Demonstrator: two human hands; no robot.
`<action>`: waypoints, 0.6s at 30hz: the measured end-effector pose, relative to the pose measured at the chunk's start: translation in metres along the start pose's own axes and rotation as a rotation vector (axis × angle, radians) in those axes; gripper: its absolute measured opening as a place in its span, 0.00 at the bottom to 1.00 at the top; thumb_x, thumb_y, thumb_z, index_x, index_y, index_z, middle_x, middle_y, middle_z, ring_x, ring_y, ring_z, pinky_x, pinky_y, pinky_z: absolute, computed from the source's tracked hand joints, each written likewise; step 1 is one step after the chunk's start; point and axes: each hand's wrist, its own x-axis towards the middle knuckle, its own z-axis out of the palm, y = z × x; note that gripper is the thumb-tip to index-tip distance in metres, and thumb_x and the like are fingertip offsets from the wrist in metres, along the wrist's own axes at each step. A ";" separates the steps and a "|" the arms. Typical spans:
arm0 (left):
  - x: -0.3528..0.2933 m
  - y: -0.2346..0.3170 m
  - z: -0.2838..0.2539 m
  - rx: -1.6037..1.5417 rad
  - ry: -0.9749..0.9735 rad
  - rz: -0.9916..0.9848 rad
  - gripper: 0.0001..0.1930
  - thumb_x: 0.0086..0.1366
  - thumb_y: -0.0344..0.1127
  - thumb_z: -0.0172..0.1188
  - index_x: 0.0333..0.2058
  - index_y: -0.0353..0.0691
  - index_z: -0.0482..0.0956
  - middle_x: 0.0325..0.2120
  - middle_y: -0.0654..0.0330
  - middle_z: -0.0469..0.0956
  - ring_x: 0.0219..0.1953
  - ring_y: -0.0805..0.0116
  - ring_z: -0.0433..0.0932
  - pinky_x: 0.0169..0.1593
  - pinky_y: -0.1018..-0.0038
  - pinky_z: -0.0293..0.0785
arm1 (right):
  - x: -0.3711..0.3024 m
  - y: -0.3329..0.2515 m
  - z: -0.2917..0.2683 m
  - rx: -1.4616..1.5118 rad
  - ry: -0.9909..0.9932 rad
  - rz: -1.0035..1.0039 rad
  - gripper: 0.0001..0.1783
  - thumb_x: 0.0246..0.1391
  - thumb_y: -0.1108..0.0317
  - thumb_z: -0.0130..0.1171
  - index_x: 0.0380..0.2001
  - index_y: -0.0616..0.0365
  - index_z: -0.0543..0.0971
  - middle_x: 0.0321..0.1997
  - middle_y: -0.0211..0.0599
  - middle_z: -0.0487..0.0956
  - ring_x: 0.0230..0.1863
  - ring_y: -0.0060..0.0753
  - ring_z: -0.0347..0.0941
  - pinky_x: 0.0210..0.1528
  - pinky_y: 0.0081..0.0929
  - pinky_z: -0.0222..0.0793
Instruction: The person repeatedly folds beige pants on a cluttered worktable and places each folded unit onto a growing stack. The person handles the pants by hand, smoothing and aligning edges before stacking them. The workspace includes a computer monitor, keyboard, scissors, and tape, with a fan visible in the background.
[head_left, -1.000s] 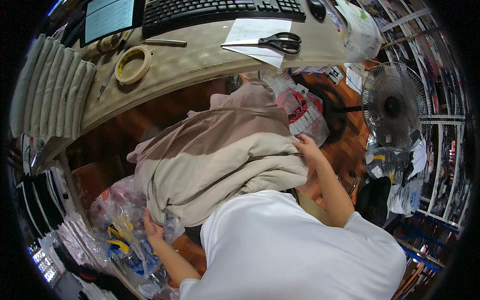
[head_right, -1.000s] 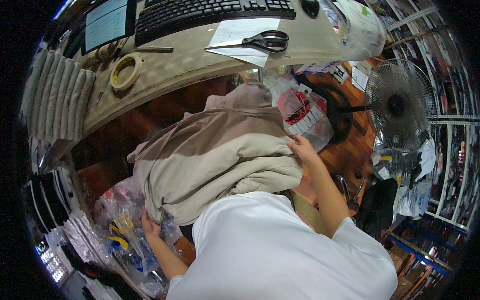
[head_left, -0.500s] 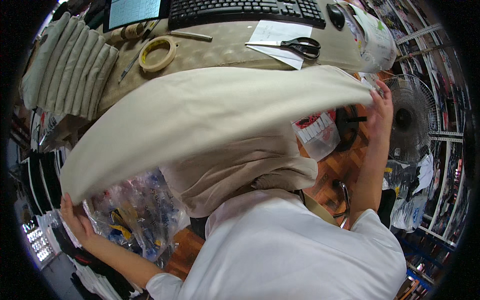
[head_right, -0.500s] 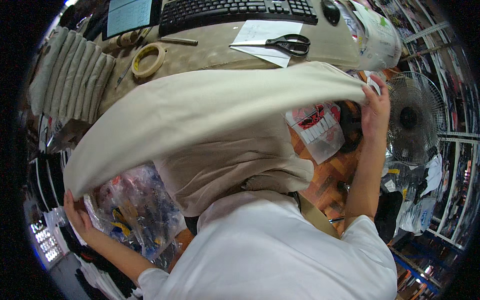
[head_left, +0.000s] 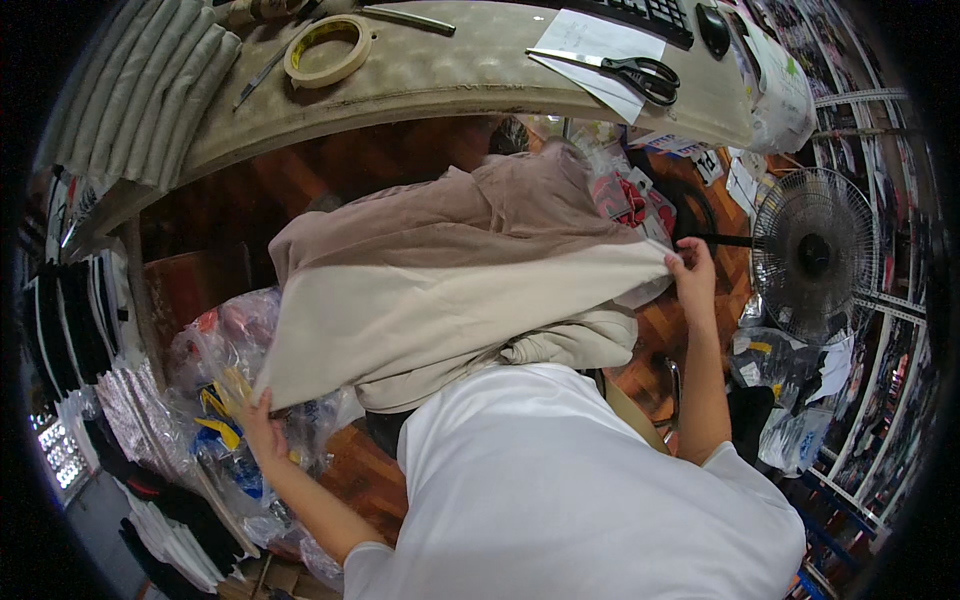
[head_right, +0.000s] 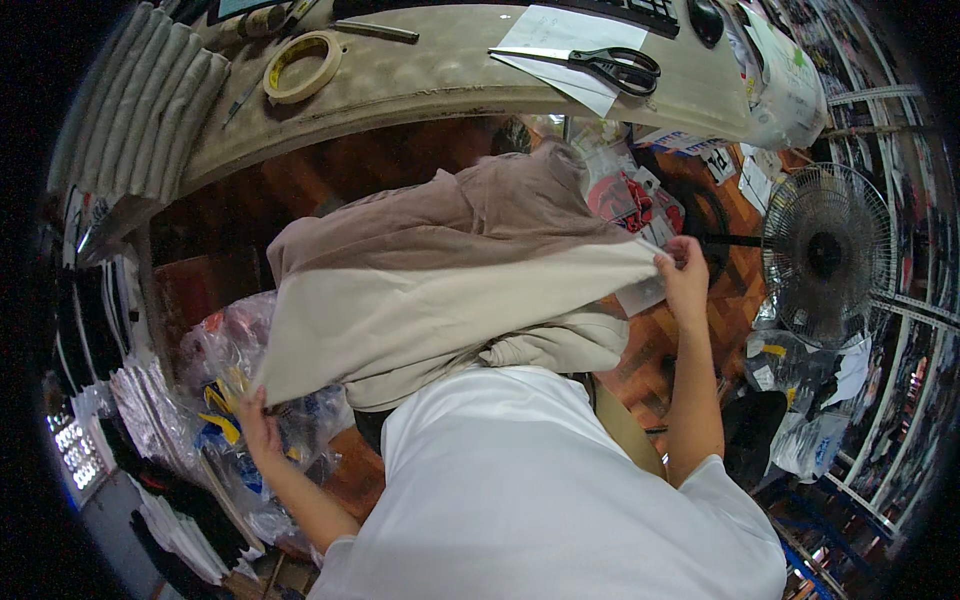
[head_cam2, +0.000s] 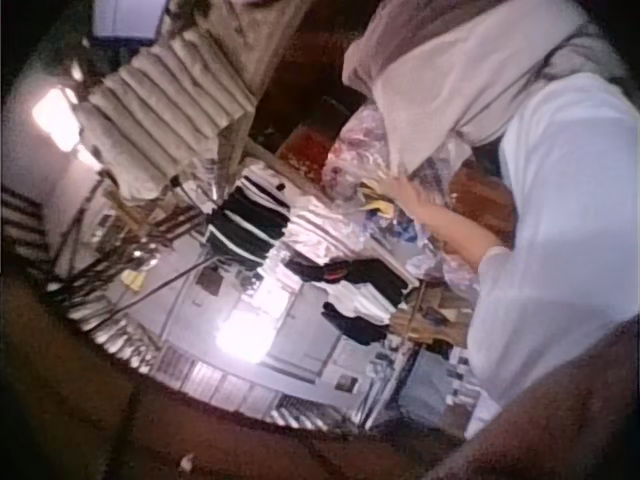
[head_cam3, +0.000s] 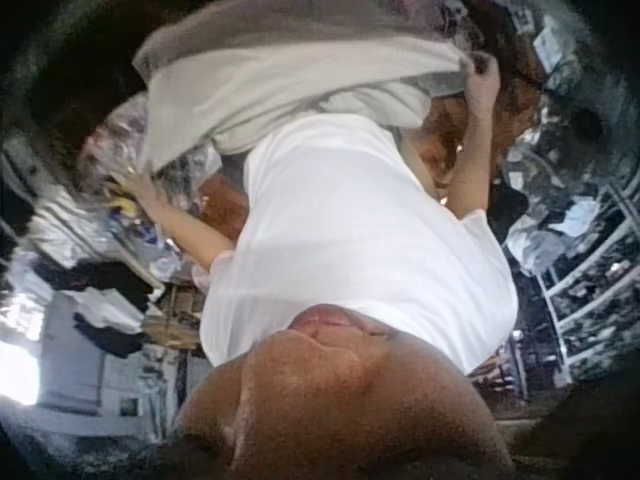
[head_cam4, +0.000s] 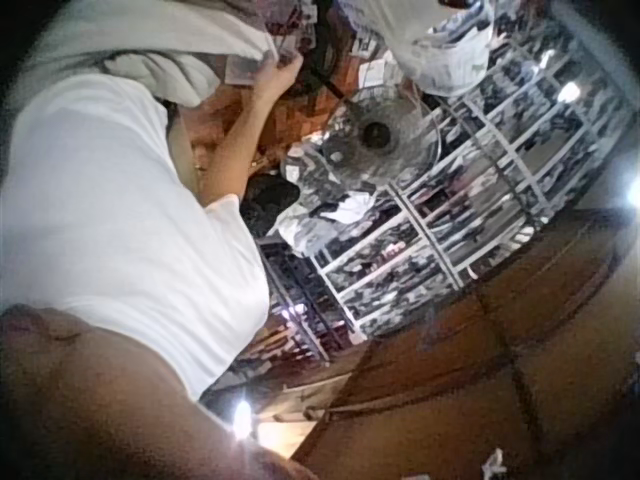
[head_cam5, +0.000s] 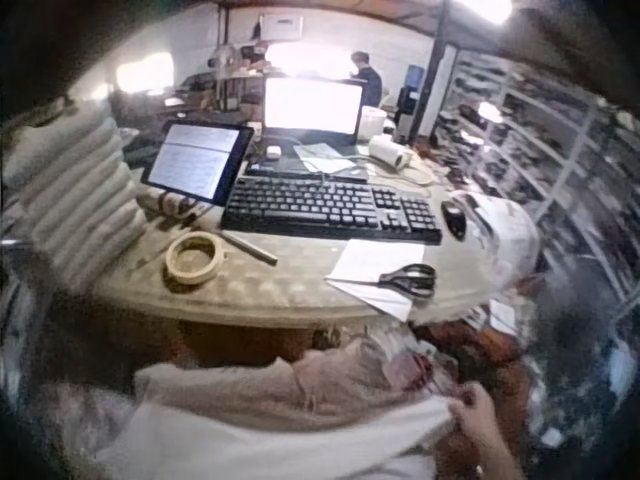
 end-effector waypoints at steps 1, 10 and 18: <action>-0.004 0.013 -0.004 -0.040 -0.037 0.038 0.19 0.54 0.27 0.60 0.46 0.34 0.69 0.43 0.55 0.74 0.45 0.61 0.72 0.48 0.66 0.70 | 0.001 -0.011 -0.007 0.079 -0.020 0.083 0.13 0.48 0.75 0.59 0.39 0.59 0.71 0.29 0.29 0.72 0.30 0.21 0.68 0.31 0.19 0.67; -0.004 -0.014 -0.034 -0.185 -0.235 -0.027 0.21 0.53 0.27 0.61 0.46 0.34 0.69 0.42 0.57 0.74 0.42 0.65 0.73 0.47 0.69 0.69 | -0.015 0.008 -0.004 0.160 -0.096 0.242 0.15 0.48 0.79 0.56 0.40 0.56 0.68 0.34 0.28 0.67 0.31 0.20 0.67 0.25 0.19 0.71; -0.019 0.019 -0.035 -0.171 -0.079 0.112 0.16 0.53 0.26 0.62 0.42 0.35 0.71 0.38 0.58 0.76 0.40 0.67 0.74 0.46 0.72 0.70 | -0.018 -0.008 -0.029 0.474 -0.052 0.337 0.11 0.49 0.80 0.55 0.34 0.54 0.67 0.31 0.26 0.67 0.29 0.18 0.66 0.29 0.17 0.70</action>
